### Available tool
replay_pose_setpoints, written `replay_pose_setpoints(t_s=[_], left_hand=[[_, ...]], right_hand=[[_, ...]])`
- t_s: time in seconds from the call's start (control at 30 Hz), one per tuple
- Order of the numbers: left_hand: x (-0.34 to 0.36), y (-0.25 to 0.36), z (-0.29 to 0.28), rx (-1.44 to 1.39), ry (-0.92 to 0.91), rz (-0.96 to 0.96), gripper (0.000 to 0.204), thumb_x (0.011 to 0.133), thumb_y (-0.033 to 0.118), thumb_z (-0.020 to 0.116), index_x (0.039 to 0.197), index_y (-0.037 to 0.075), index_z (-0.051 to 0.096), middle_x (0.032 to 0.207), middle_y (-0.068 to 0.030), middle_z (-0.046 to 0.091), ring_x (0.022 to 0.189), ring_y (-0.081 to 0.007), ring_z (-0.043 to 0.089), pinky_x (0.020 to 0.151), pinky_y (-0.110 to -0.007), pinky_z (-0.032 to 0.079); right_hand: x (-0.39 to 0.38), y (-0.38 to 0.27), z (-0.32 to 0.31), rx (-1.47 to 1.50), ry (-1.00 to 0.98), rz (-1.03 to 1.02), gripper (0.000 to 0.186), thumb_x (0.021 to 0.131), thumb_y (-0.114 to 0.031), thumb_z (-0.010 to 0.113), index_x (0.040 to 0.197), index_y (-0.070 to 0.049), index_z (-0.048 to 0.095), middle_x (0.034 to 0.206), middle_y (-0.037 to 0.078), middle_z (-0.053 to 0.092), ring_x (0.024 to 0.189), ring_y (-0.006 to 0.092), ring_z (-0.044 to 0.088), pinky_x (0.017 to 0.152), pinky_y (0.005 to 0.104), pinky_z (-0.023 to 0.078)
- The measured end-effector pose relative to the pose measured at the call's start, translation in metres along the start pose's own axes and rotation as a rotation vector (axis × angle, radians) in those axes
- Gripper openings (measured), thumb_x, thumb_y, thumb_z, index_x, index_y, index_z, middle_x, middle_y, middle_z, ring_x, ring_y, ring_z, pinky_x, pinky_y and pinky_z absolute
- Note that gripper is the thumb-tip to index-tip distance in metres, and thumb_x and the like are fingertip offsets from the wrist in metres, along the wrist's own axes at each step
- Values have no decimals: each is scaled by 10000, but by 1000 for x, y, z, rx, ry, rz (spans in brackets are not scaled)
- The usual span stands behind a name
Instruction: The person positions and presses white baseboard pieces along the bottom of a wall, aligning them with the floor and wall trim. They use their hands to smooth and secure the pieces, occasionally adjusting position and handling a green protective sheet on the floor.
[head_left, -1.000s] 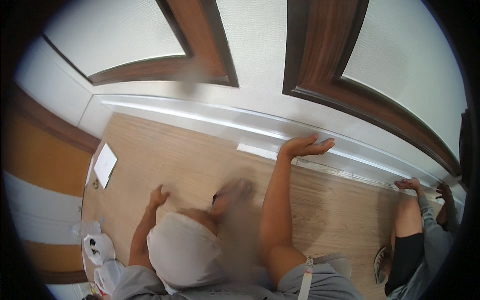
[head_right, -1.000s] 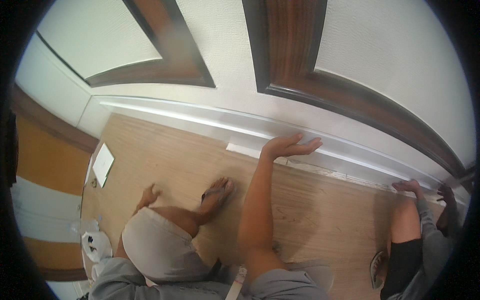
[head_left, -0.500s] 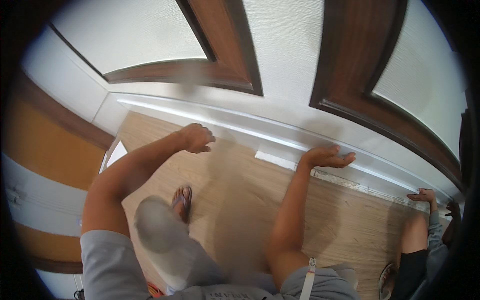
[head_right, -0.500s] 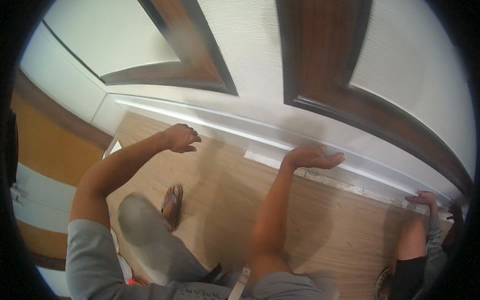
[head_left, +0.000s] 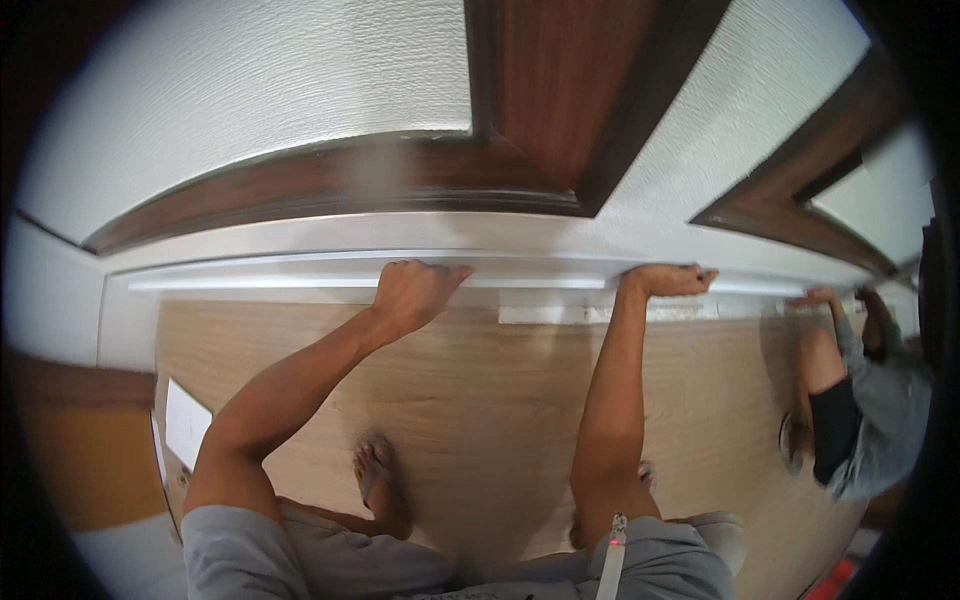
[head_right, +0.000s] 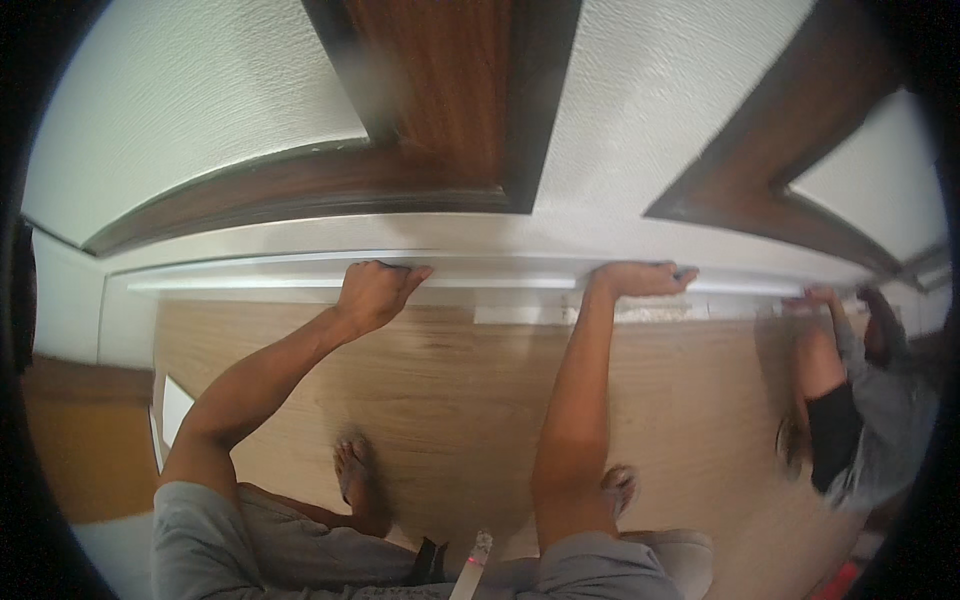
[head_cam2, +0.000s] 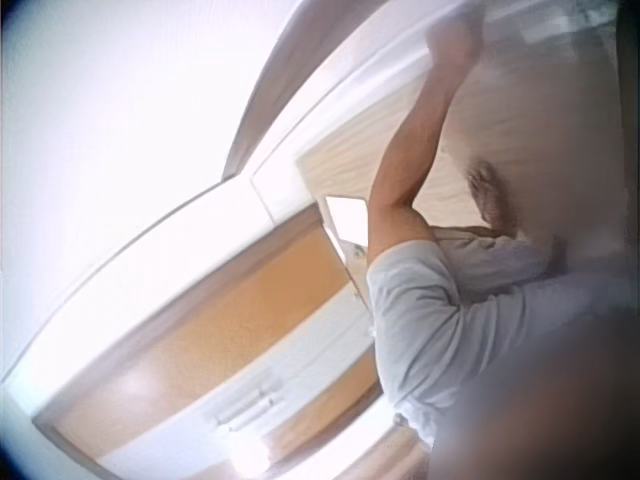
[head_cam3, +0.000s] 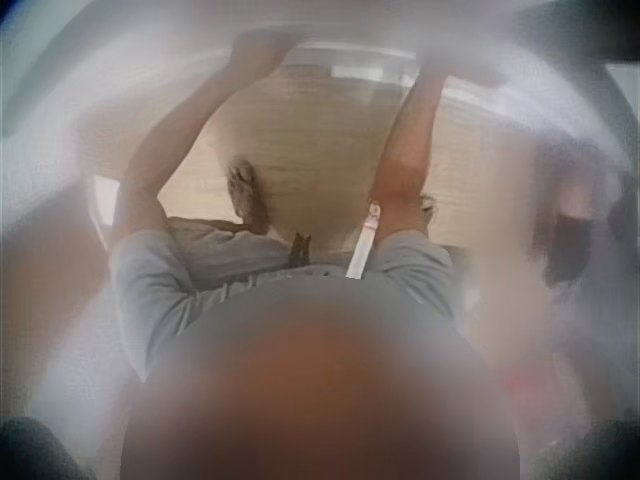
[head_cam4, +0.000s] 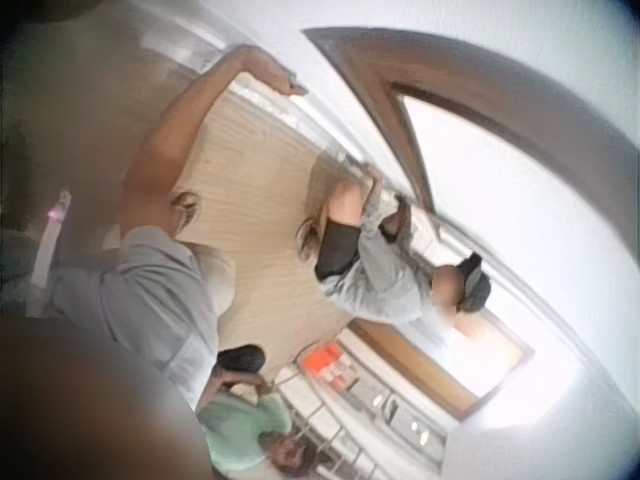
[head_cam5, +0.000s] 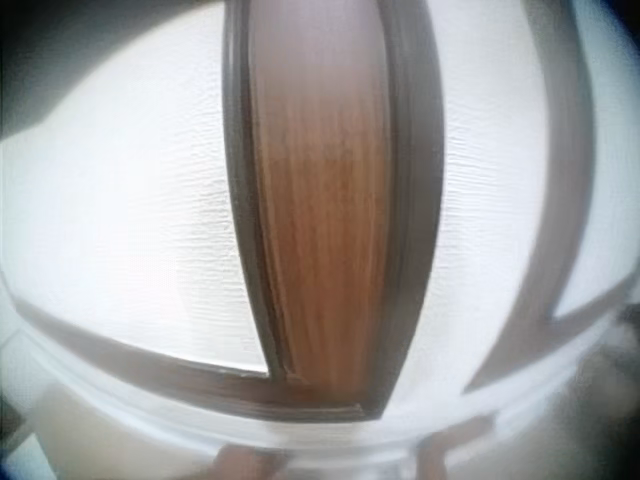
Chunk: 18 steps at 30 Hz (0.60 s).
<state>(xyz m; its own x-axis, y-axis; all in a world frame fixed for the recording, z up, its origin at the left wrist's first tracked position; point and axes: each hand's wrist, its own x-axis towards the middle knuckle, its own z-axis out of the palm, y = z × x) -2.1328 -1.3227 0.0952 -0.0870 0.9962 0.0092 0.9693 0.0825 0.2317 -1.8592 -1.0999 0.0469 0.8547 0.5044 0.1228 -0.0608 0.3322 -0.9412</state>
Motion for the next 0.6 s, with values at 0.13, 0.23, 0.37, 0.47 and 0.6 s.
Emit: replay_pose_setpoints(t_s=[0.13, 0.23, 0.37, 0.47, 0.6], left_hand=[[1, -2, -4, 4, 8, 92, 569, 1076, 446, 524, 701, 67, 723, 598, -157, 664, 585, -383, 663, 603, -482, 532], [0, -10, -3, -38, 47, 176, 461, 1051, 423, 576, 805, 74, 750, 599, -131, 677, 584, -346, 687, 608, -466, 545], [-4, -26, 5, -32, 124, 276, 330, 1022, 380, 635, 947, 81, 752, 622, -96, 704, 581, -311, 703, 615, -446, 555], [-8, -38, 10, -50, 202, 356, 275, 1012, 350, 654, 997, 90, 743, 662, -90, 724, 586, -309, 703, 627, -436, 559], [-11, -45, 18, -143, 307, 363, 243, 997, 327, 677, 1000, 92, 739, 721, -93, 742, 627, -302, 716, 637, -424, 564]], right_hand=[[-1, -11, -16, -156, -82, -59, 576, 1121, -258, 302, 1601, 58, 257, 1661, 252, 279, 1512, 369, 334, 1263, 436, 274], [-22, -15, -65, -217, -201, -140, 523, 1133, -263, 316, 1544, 51, 393, 1589, 235, 414, 1471, 362, 405, 1238, 425, 311], [-98, 6, -138, -319, -240, -18, 453, 1123, -212, 366, 1506, 6, 467, 1528, 224, 497, 1439, 340, 454, 1215, 428, 335], [-172, 19, -189, -404, -372, 77, 430, 1098, -156, 386, 1479, 13, 495, 1503, 216, 520, 1432, 344, 454, 1214, 437, 332], [-244, 6, -235, -475, -648, 105, 405, 1072, -118, 436, 1442, 17, 532, 1431, 218, 564, 1359, 357, 495, 1173, 445, 360]])
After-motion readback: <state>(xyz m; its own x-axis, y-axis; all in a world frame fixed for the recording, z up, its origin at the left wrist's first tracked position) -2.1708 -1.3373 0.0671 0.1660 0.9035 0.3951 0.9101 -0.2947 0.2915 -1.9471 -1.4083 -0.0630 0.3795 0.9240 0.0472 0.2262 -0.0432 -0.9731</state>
